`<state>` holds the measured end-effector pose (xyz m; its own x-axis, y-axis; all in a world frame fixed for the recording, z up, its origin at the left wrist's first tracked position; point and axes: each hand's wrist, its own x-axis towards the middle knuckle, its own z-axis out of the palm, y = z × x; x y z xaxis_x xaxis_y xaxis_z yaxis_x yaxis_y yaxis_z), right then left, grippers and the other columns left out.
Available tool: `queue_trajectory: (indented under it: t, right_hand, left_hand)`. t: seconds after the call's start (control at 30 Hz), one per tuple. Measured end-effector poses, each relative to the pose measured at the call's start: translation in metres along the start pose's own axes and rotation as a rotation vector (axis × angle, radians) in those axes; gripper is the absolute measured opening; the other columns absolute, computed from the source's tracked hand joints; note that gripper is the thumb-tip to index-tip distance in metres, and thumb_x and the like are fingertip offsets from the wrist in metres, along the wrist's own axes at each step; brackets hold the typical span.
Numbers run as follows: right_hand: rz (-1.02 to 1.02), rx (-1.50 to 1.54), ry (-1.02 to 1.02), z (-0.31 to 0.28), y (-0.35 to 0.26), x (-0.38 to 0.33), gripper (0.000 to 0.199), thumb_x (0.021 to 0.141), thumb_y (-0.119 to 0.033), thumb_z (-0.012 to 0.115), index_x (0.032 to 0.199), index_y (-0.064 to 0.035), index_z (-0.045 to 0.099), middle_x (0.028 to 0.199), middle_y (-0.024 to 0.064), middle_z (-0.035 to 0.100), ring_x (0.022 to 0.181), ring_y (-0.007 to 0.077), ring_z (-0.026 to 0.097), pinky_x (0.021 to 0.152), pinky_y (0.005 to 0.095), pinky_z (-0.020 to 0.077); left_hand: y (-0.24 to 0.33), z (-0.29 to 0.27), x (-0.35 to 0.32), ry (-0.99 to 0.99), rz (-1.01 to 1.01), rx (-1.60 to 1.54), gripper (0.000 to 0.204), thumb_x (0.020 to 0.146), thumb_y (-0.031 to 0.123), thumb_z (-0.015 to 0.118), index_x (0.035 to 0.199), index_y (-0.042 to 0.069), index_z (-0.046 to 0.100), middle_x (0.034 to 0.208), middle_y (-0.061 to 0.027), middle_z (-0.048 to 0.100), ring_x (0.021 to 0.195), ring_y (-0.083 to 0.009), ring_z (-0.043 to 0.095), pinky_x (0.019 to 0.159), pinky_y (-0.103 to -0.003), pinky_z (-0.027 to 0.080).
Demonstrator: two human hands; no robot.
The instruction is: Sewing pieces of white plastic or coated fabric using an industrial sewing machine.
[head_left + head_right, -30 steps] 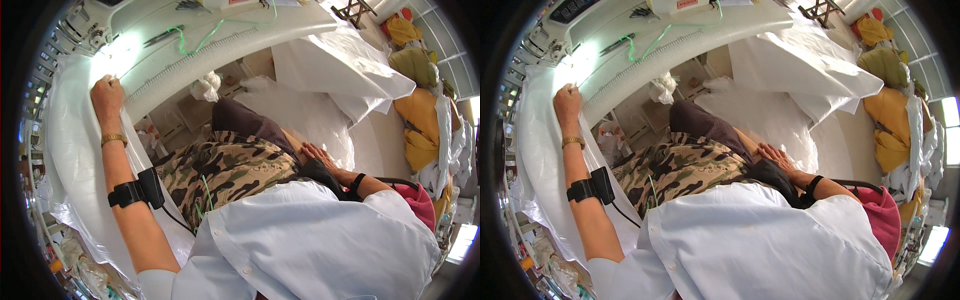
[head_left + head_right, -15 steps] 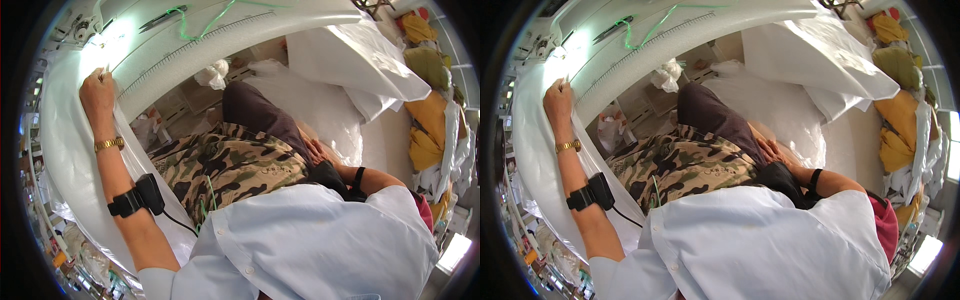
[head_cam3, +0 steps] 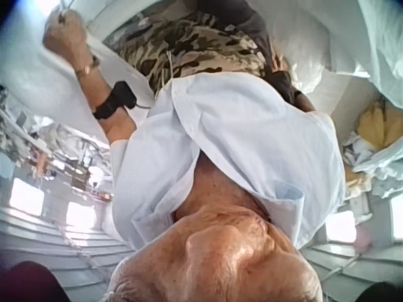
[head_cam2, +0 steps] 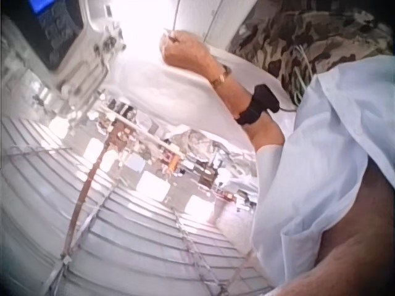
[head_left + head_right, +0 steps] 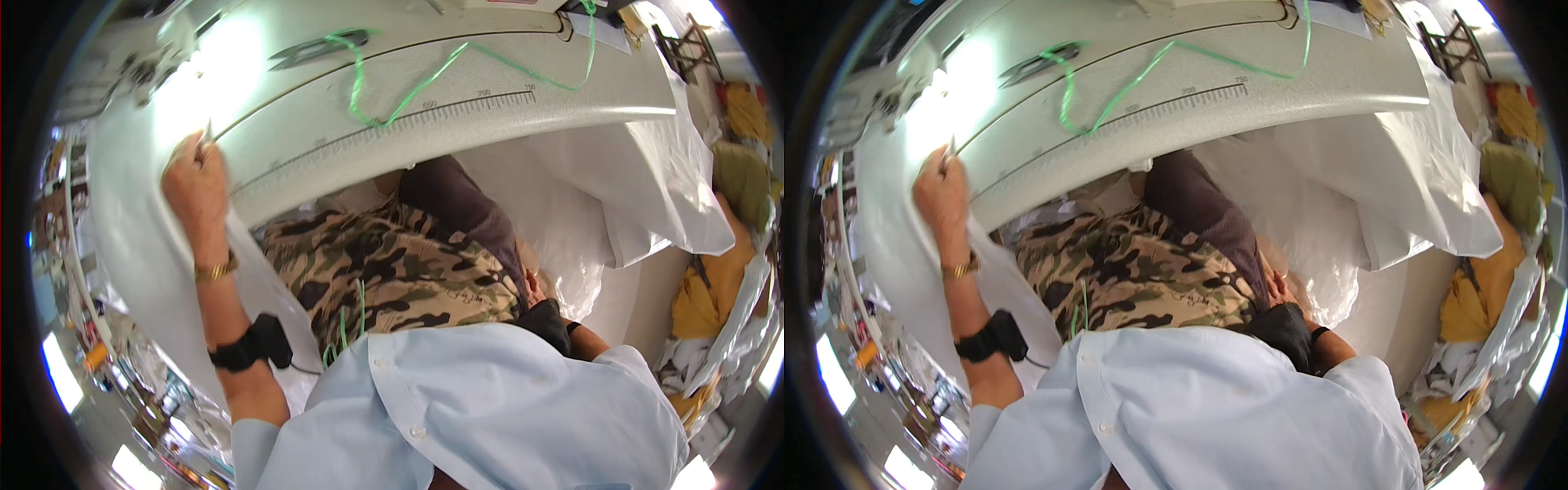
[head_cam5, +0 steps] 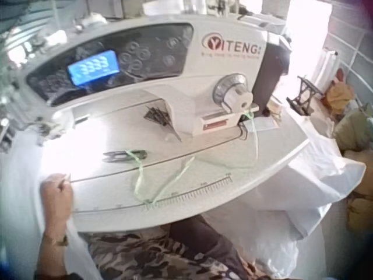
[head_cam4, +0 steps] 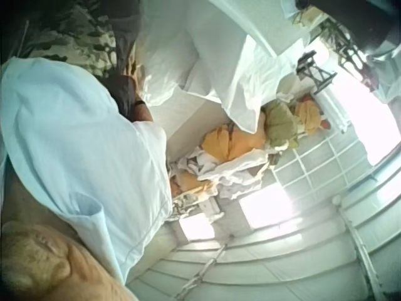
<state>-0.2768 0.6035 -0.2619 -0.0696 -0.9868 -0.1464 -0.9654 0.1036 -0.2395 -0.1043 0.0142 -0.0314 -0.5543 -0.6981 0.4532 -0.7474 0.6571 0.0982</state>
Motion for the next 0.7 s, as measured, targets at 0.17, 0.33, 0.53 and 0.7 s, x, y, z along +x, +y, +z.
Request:
queue_trajectory:
  t: [0.17,0.33,0.53,0.7]
  right_hand:
    - [-0.042,0.054,-0.039,-0.004,0.014,0.022,0.057,0.085,-0.037,0.051,0.135,-0.0100,0.049,0.141,0.0159,0.045,0.135,0.0358,0.034,0.111,0.0573,0.0186]
    - [-0.080,0.037,-0.047,0.008,0.030,0.062,0.054,0.085,-0.035,0.053,0.133,-0.0099,0.051,0.137,0.0157,0.048,0.131,0.0353,0.039,0.109,0.0548,0.0233]
    - [-0.108,0.030,-0.051,-0.003,0.039,0.082,0.050,0.086,-0.032,0.055,0.130,-0.0098,0.053,0.132,0.0155,0.052,0.125,0.0348,0.044,0.106,0.0518,0.0290]
    - [-0.145,0.043,-0.133,-0.014,0.040,0.074,0.047,0.086,-0.030,0.056,0.128,-0.0097,0.055,0.128,0.0154,0.055,0.121,0.0343,0.048,0.103,0.0493,0.0337]
  left_hand:
    - [-0.008,-0.004,0.003,0.017,-0.001,-0.056,0.027,0.083,0.012,0.051,0.096,-0.002,0.070,0.084,-0.0222,0.067,0.077,-0.0361,0.065,0.074,-0.044,0.050]
    - [-0.013,-0.004,0.016,-0.056,-0.030,-0.087,0.022,0.083,0.013,0.050,0.081,-0.004,0.064,0.083,-0.0249,0.063,0.077,-0.0395,0.063,0.074,-0.046,0.050]
    - [0.002,0.009,0.014,0.216,0.042,-0.230,0.024,0.086,0.009,0.051,0.076,-0.007,0.065,0.082,-0.0279,0.065,0.078,-0.0385,0.066,0.075,-0.045,0.053]
    - [0.032,-0.031,-0.005,-0.005,0.003,-0.090,0.026,0.093,0.010,0.047,0.083,-0.006,0.065,0.090,-0.0275,0.064,0.085,-0.0397,0.066,0.077,-0.045,0.053]
